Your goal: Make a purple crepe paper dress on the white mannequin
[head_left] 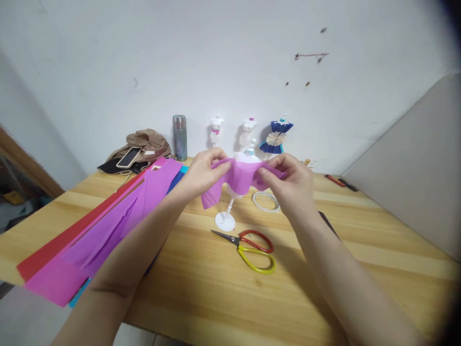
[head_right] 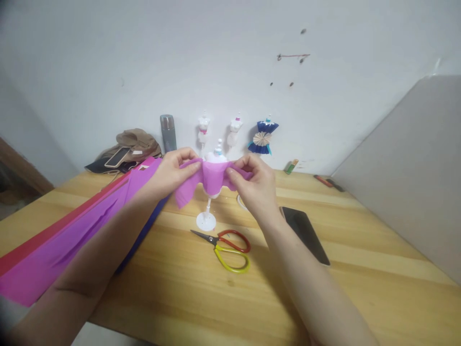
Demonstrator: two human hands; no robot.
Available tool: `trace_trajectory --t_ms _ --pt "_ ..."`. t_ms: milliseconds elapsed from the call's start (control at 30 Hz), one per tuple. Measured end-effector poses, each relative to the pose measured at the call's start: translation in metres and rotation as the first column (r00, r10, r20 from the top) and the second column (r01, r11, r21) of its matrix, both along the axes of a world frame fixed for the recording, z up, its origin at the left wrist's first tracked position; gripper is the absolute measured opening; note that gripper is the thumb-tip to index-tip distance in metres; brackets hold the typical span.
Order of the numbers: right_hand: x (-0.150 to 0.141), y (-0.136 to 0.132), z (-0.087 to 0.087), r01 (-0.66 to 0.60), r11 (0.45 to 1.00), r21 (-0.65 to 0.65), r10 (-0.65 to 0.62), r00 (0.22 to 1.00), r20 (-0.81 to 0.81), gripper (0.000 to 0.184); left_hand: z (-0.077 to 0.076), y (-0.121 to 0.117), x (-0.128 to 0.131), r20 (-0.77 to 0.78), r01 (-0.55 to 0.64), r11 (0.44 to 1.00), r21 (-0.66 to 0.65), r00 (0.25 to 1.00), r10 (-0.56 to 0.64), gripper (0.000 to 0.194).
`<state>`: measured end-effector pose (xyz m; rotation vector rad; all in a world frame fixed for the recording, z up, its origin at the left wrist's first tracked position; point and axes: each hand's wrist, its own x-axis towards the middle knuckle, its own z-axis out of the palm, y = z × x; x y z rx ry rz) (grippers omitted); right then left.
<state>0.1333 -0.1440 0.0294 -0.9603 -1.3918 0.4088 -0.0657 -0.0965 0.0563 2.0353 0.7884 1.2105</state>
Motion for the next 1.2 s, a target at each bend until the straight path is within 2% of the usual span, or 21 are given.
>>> trace_trajectory --t_ms 133,533,667,900,1200 --pt "0.003 0.001 0.001 -0.010 1.000 -0.015 0.010 1.000 -0.024 0.024 0.001 0.001 -0.002 -0.018 -0.043 0.999 0.015 0.999 0.043 0.014" --pt "0.015 0.001 0.007 0.076 0.997 0.025 -0.075 0.997 -0.027 0.017 0.010 0.006 -0.015 0.054 0.040 0.997 -0.070 0.998 -0.036 0.015" --pt "0.013 -0.001 0.009 0.051 0.999 0.012 -0.050 0.997 -0.052 0.015 0.009 0.006 -0.015 0.027 0.010 0.999 -0.031 1.000 -0.009 0.015" --pt "0.022 -0.003 0.012 0.069 0.997 0.021 -0.069 0.997 -0.015 0.010 0.013 0.007 -0.020 -0.095 0.026 1.000 0.002 0.995 -0.025 0.013" --pt "0.029 -0.001 0.011 0.077 0.997 0.007 -0.077 0.997 -0.018 0.010 0.012 0.009 -0.020 -0.104 -0.002 1.000 0.024 0.995 0.004 0.012"
